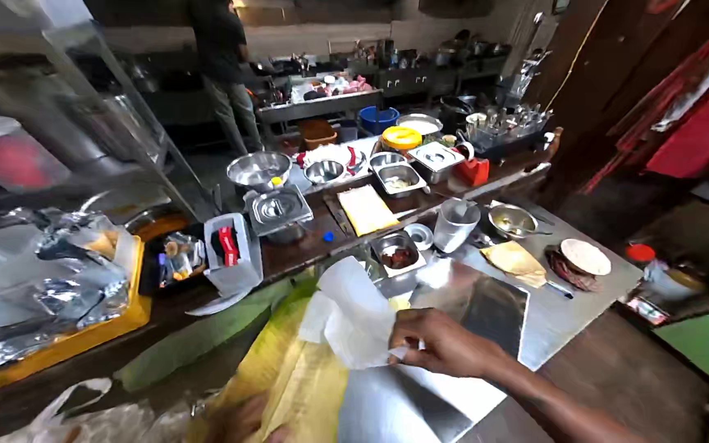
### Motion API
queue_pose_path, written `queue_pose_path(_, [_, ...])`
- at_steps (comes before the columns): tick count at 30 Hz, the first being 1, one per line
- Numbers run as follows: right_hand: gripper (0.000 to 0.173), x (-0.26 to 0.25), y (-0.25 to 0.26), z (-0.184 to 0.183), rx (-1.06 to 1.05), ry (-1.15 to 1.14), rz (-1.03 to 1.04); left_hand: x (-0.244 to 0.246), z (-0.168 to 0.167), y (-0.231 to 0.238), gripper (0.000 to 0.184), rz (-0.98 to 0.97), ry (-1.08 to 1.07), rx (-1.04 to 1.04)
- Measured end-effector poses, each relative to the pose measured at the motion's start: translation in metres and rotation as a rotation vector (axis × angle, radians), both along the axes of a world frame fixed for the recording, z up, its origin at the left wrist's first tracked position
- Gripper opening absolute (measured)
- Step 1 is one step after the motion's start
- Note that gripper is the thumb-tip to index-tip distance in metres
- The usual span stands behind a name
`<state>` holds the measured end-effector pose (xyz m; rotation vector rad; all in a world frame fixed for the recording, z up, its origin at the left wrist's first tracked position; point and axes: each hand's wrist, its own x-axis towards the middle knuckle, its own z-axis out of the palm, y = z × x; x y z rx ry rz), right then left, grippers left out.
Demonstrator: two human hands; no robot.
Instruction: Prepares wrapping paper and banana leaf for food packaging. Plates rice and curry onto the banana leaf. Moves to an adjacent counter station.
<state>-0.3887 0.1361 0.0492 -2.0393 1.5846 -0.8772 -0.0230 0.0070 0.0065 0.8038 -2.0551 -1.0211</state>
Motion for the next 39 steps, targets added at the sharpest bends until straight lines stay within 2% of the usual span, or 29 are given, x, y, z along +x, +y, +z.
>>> queue_pose_path(3, [0.022,-0.018,0.063,-0.022,-0.038,-0.29,-0.131,-0.091,0.013,0.022,0.076,-0.247,0.017,-0.187])
queue_pose_path(6, [0.018,-0.043,0.106,-0.018,-0.083,-0.403,-0.145,-0.187,0.021,0.061,0.091,-0.47,-0.041,-0.226])
queue_pose_path(8, [0.018,-0.07,0.129,-0.012,-0.129,-0.443,-0.166,-0.241,0.02,0.088,0.08,-0.597,-0.07,-0.175])
queue_pose_path(11, [0.018,-0.117,0.166,-0.01,-0.151,-0.452,-0.214,-0.305,0.01,0.123,0.045,-0.702,-0.043,-0.038])
queue_pose_path(14, [0.017,-0.165,0.205,-0.013,-0.114,-0.433,-0.263,-0.353,0.003,0.144,0.04,-0.786,-0.009,0.049])
queue_pose_path(17, [0.013,-0.209,0.231,-0.015,-0.182,-0.377,-0.345,-0.384,-0.002,0.144,0.042,-0.852,-0.191,0.004])
queue_pose_path(19, [0.01,-0.238,0.241,-0.015,-0.282,-0.321,-0.403,-0.399,0.0,0.141,0.047,-0.821,-0.396,-0.04])
queue_pose_path(21, [0.01,-0.263,0.251,-0.016,-0.386,-0.253,-0.463,-0.407,0.003,0.138,0.042,-0.698,-0.484,-0.139])
queue_pose_path(24, [0.012,-0.284,0.275,-0.014,-0.53,-0.147,-0.54,-0.407,0.017,0.137,0.028,-0.461,-0.39,-0.425])
queue_pose_path(26, [0.013,-0.285,0.298,-0.015,-0.561,-0.106,-0.569,-0.397,0.029,0.143,0.025,-0.368,-0.329,-0.477])
queue_pose_path(28, [0.014,-0.281,0.321,-0.028,-0.533,-0.103,-0.577,-0.383,0.026,0.156,0.019,-0.335,-0.275,-0.441])
queue_pose_path(30, [0.015,-0.274,0.334,-0.055,-0.46,-0.097,-0.601,-0.374,-0.002,0.165,0.017,-0.328,-0.262,-0.427])
queue_pose_path(35, [0.017,-0.27,0.334,-0.163,-0.199,-0.076,-0.663,-0.386,-0.118,0.168,0.015,-0.235,-0.3,-0.445])
queue_pose_path(37, [0.03,-0.271,0.323,-0.194,-0.087,-0.182,-0.674,-0.39,-0.154,0.168,0.012,-0.196,-0.306,-0.398])
queue_pose_path(39, [0.033,-0.28,0.308,-0.22,-0.051,-0.301,-0.74,-0.394,-0.183,0.17,0.011,-0.175,-0.307,-0.371])
